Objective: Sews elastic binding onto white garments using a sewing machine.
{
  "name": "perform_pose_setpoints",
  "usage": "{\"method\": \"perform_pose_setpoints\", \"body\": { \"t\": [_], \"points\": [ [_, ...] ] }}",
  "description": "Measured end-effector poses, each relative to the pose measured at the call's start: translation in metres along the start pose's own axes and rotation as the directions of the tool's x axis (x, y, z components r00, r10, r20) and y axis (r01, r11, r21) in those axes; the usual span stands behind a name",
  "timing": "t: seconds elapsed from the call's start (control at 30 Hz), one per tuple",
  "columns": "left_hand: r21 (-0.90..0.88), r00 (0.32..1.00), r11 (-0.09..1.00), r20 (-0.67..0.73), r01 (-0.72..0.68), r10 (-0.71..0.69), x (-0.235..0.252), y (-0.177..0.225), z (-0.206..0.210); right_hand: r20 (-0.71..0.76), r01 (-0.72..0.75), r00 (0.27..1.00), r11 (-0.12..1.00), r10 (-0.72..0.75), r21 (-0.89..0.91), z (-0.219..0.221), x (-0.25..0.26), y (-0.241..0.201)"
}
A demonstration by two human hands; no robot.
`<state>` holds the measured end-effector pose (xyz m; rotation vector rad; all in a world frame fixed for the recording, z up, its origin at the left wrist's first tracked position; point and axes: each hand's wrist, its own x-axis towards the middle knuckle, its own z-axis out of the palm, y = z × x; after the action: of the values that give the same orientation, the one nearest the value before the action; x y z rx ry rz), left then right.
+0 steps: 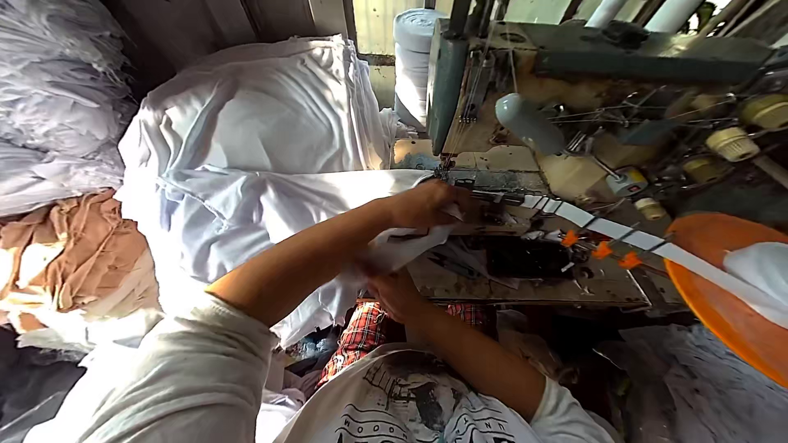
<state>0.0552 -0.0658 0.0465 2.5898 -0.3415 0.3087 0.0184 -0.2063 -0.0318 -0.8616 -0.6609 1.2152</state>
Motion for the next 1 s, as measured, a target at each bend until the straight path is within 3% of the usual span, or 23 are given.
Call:
{"method": "perform_pose_setpoints", "body": {
  "t": [0.1, 0.17, 0.23, 0.3, 0.43, 0.5, 0.63, 0.7, 0.8, 0.9, 1.0],
  "points": [
    [-0.001, 0.977, 0.981, -0.091, 0.193, -0.192, -0.029, -0.029, -0.032, 0.255, -0.098, 0.962, 0.995, 0.095, 0.001, -0.037, -0.024, -0.027],
    [0.035, 0.946, 0.956, -0.160, 0.292, -0.283, -0.043, -0.045, -0.046, 0.218, -0.058, 0.973, 0.993, 0.079, -0.101, -0.069, -0.021, -0.043],
    [0.054, 0.918, 0.937, -0.230, 0.344, -0.324, -0.048, -0.053, -0.048, 0.150, 0.099, 0.987, 0.959, -0.060, -0.266, -0.106, -0.005, -0.045],
    [0.029, 0.898, 0.933, -0.283, 0.359, -0.337, -0.047, -0.052, -0.047, 0.113, 0.257, 0.966, 0.827, -0.232, -0.500, -0.131, 0.008, -0.041],
    [-0.246, 0.874, 0.907, -0.271, 0.341, -0.402, -0.035, -0.028, -0.038, 0.053, 0.361, 0.898, 0.662, -0.437, -0.657, -0.127, 0.014, -0.033],
    [-0.365, 0.868, 0.871, -0.247, 0.328, -0.431, -0.031, -0.022, -0.030, 0.004, 0.422, 0.828, 0.618, -0.561, -0.663, -0.117, 0.022, -0.019],
    [-0.335, 0.886, 0.900, -0.272, 0.280, -0.376, -0.029, -0.023, -0.021, -0.063, 0.526, 0.718, 0.599, -0.693, -0.603, -0.105, 0.033, -0.006],
    [-0.261, 0.872, 0.920, -0.323, 0.292, -0.368, -0.032, -0.026, -0.018, -0.025, 0.536, 0.691, 0.536, -0.722, -0.652, -0.106, 0.030, -0.014],
    [-0.227, 0.867, 0.931, -0.353, 0.285, -0.351, -0.033, -0.026, -0.011, 0.134, 0.499, 0.673, 0.312, -0.728, -0.808, -0.112, 0.026, -0.030],
    [-0.258, 0.873, 0.939, -0.375, 0.226, -0.313, -0.031, -0.026, -0.006, 0.210, 0.357, 0.761, 0.126, -0.614, -0.926, -0.105, 0.023, -0.050],
    [-0.345, 0.875, 0.928, -0.396, 0.140, -0.279, -0.032, -0.029, -0.004, 0.180, 0.251, 0.801, 0.047, -0.571, -0.967, -0.102, 0.028, -0.057]
  ]
}}
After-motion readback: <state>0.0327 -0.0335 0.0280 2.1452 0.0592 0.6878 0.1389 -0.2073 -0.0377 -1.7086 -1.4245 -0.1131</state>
